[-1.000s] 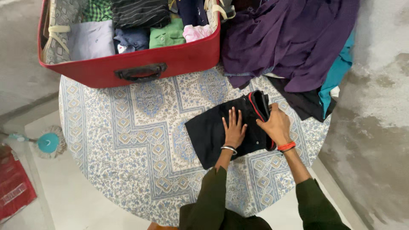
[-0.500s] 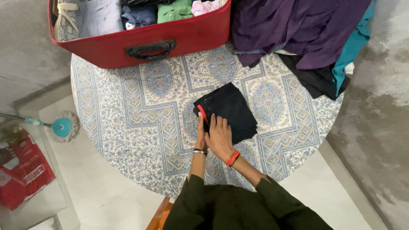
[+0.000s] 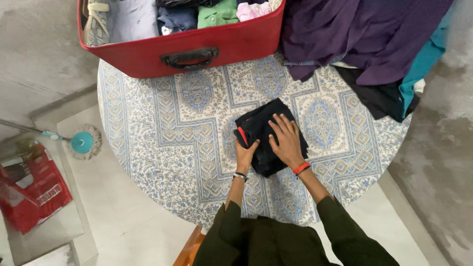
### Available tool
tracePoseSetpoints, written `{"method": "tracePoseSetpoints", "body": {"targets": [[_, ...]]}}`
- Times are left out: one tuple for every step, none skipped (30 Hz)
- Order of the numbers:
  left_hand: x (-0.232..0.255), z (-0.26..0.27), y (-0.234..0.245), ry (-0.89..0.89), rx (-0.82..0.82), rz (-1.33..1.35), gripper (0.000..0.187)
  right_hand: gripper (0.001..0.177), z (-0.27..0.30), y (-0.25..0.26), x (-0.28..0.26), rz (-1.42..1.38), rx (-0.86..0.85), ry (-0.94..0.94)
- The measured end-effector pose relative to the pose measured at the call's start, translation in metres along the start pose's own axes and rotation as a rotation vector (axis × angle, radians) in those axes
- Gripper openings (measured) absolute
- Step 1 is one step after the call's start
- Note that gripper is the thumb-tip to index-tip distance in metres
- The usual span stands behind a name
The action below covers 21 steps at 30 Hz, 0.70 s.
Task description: The person folds a pair of black pants and a purple collared shirt by hand on a bed before placing them into a red suitcase.
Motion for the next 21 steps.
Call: {"method": "tracePoseSetpoints", "body": {"targets": [[-0.003, 0.002, 0.001, 0.033, 0.018, -0.008, 0.068, 0.061, -0.007, 0.005, -0.002, 0.065, 0.021, 0.038], [-0.003, 0.003, 0.003, 0.034, 0.062, -0.162, 0.068, 0.065, -0.012, 0.002, -0.004, 0.087, 0.007, 0.053], [-0.003, 0.005, 0.006, 0.037, 0.106, -0.317, 0.068, 0.069, -0.014, -0.006, -0.006, 0.109, -0.007, 0.068], [-0.004, 0.008, 0.008, 0.043, 0.15, -0.471, 0.069, 0.073, -0.014, -0.015, -0.007, 0.131, -0.022, 0.083], [-0.008, 0.011, 0.01, 0.044, 0.179, -0.482, 0.072, 0.074, -0.012, -0.024, -0.005, 0.169, -0.02, 0.074], [-0.011, 0.011, 0.012, 0.042, 0.212, -0.49, 0.075, 0.074, -0.011, -0.033, -0.005, 0.209, -0.015, 0.071], [-0.015, 0.012, 0.013, 0.04, 0.245, -0.498, 0.079, 0.075, -0.011, -0.039, -0.003, 0.248, -0.01, 0.068], [-0.018, 0.015, 0.011, 0.031, 0.237, -0.51, 0.074, 0.075, -0.01, -0.045, -0.001, 0.259, -0.006, 0.069], [-0.021, 0.018, 0.008, 0.022, 0.229, -0.523, 0.069, 0.075, -0.01, -0.048, 0.001, 0.27, -0.001, 0.07], [-0.023, 0.017, 0.007, 0.011, 0.215, -0.539, 0.064, 0.075, -0.013, -0.05, 0.002, 0.28, 0.006, 0.065], [-0.03, 0.01, 0.007, 0.075, 0.201, -0.552, 0.062, 0.075, -0.017, -0.052, 0.004, 0.299, -0.013, 0.073], [-0.036, 0.007, 0.005, 0.142, 0.18, -0.564, 0.061, 0.075, -0.016, -0.051, 0.007, 0.322, -0.034, 0.075], [-0.043, 0.006, 0.005, 0.208, 0.159, -0.574, 0.06, 0.075, -0.015, -0.051, 0.009, 0.344, -0.055, 0.076], [-0.051, 0.002, 0.003, 0.256, 0.086, -0.447, 0.055, 0.072, -0.016, -0.043, 0.016, 0.207, 0.012, 0.033], [-0.059, -0.002, 0.002, 0.301, 0.011, -0.319, 0.05, 0.07, -0.011, -0.032, 0.027, 0.068, 0.077, -0.01], [-0.065, -0.005, 0.001, 0.344, -0.063, -0.193, 0.045, 0.068, -0.006, -0.023, 0.04, -0.074, 0.139, -0.052], [-0.068, -0.009, 0.003, 0.357, -0.082, -0.168, 0.043, 0.064, -0.002, -0.012, 0.057, -0.052, 0.252, -0.136], [-0.071, -0.011, 0.003, 0.374, -0.103, -0.141, 0.04, 0.06, 0.003, -0.002, 0.076, -0.029, 0.362, -0.221], [-0.073, -0.012, 0.003, 0.39, -0.123, -0.114, 0.038, 0.055, 0.004, -0.008, 0.101, 0.039, 0.261, -0.397], [-0.07, -0.011, 0.003, 0.355, -0.115, -0.114, 0.036, 0.051, 0.01, -0.013, 0.127, 0.109, 0.159, -0.576], [-0.066, -0.008, 0.003, 0.321, -0.106, -0.114, 0.035, 0.051, 0.011, -0.017, 0.143, -0.056, 0.123, -0.575]]}}
Point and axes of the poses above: each hand's wrist, its own z-axis away from the middle knuckle, its own y-axis out of the back of the hand, x = y × z, the point moved 7 cm from there along -z, towards the middle knuckle, and after that the axes turned 9 degrees about -z, right-handed, at the moved point
